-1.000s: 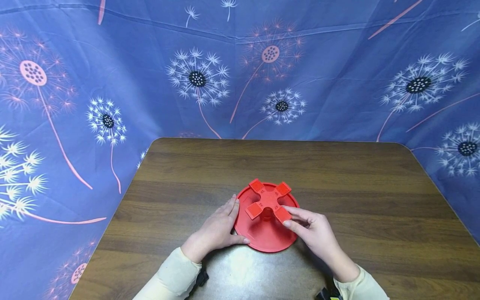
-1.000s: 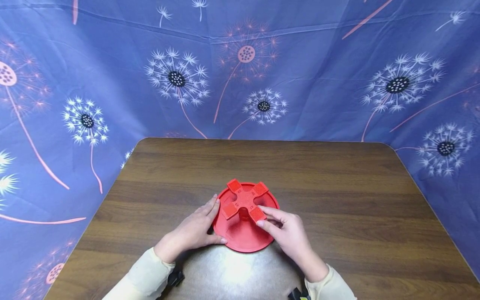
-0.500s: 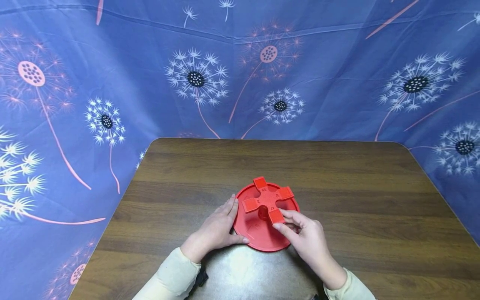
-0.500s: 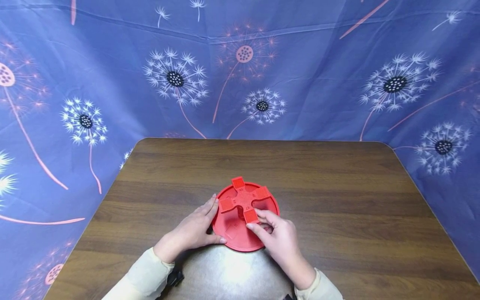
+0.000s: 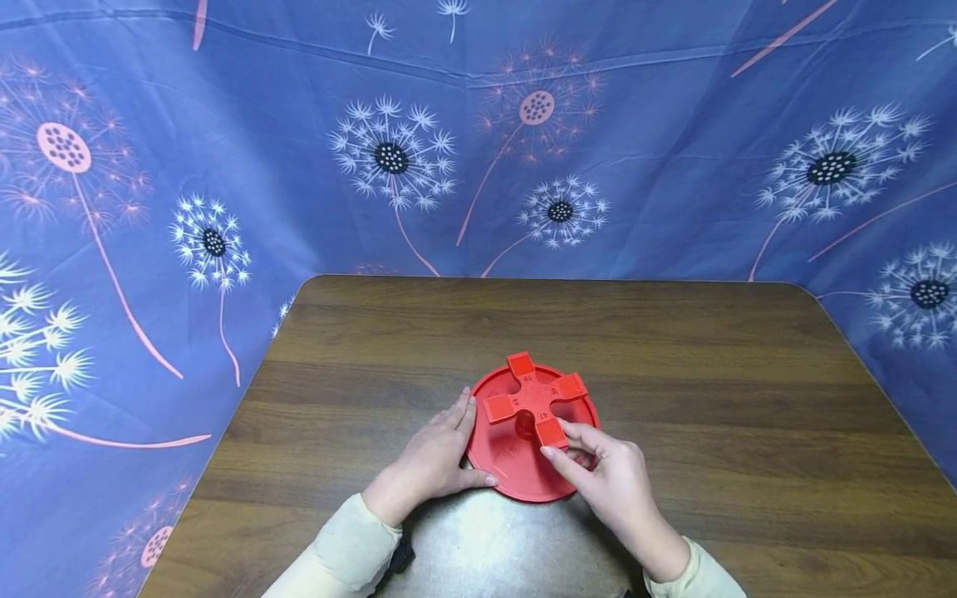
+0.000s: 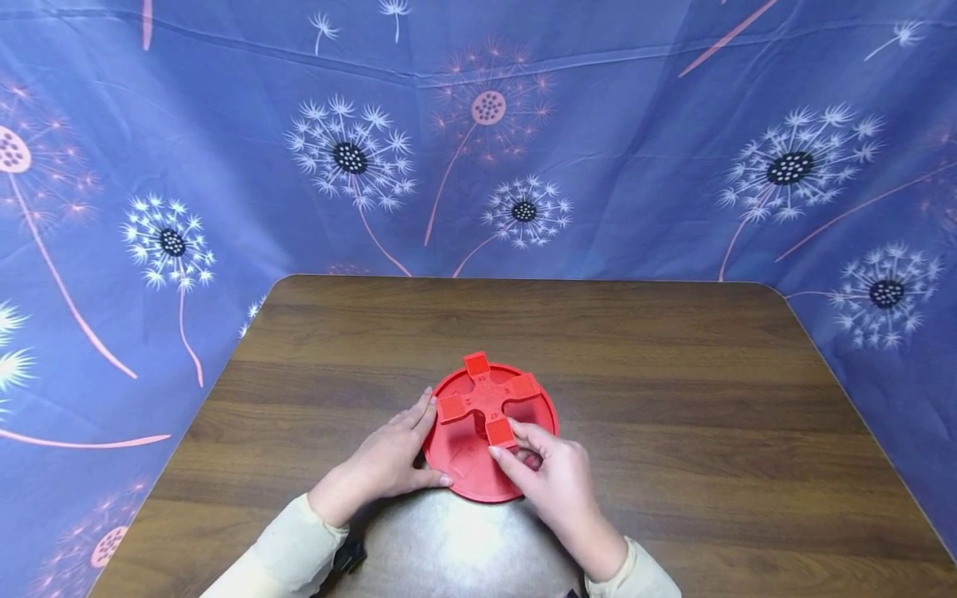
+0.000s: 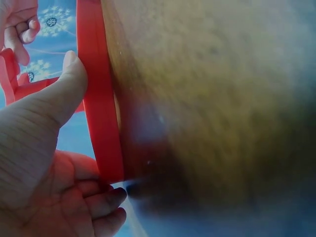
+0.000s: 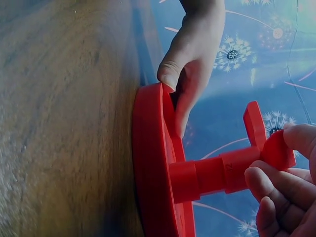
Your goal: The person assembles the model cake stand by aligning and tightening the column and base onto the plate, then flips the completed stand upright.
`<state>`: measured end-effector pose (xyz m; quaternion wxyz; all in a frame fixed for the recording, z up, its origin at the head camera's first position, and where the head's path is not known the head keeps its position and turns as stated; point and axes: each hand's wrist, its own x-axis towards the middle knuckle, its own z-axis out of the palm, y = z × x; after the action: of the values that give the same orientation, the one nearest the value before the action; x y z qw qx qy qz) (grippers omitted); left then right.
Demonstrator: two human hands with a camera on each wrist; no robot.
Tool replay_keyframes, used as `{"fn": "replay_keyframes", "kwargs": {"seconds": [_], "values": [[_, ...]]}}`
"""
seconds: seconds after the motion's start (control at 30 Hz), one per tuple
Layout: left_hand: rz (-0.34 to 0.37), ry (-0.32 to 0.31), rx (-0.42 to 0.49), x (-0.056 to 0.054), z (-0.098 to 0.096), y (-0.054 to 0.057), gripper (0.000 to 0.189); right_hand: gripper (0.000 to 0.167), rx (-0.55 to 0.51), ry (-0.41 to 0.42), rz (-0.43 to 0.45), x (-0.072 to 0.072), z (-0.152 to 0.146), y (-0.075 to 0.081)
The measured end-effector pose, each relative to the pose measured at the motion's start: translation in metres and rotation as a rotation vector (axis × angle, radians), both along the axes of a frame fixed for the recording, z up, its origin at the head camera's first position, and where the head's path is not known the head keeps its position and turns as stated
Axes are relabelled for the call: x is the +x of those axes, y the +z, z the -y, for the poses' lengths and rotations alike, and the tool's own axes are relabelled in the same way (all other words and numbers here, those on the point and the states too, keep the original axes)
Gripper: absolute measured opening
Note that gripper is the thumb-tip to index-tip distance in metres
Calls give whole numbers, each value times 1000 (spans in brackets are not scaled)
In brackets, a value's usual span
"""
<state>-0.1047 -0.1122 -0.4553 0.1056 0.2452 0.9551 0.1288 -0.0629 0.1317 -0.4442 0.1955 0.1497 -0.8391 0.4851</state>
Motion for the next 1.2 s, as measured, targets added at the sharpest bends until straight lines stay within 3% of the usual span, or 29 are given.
{"fn": "replay_keyframes", "kwargs": {"seconds": [0.33,0.8,1.2], "values": [[-30,-11,-4,1,0,-1,111,35,40,-39,-45,2,4,0],[-11,-2,15,2,0,1,111,36,98,-88,-76,4,6,0],[6,-19,33,-1,4,-1,111,37,135,-41,-178,-4,-16,-1]]}}
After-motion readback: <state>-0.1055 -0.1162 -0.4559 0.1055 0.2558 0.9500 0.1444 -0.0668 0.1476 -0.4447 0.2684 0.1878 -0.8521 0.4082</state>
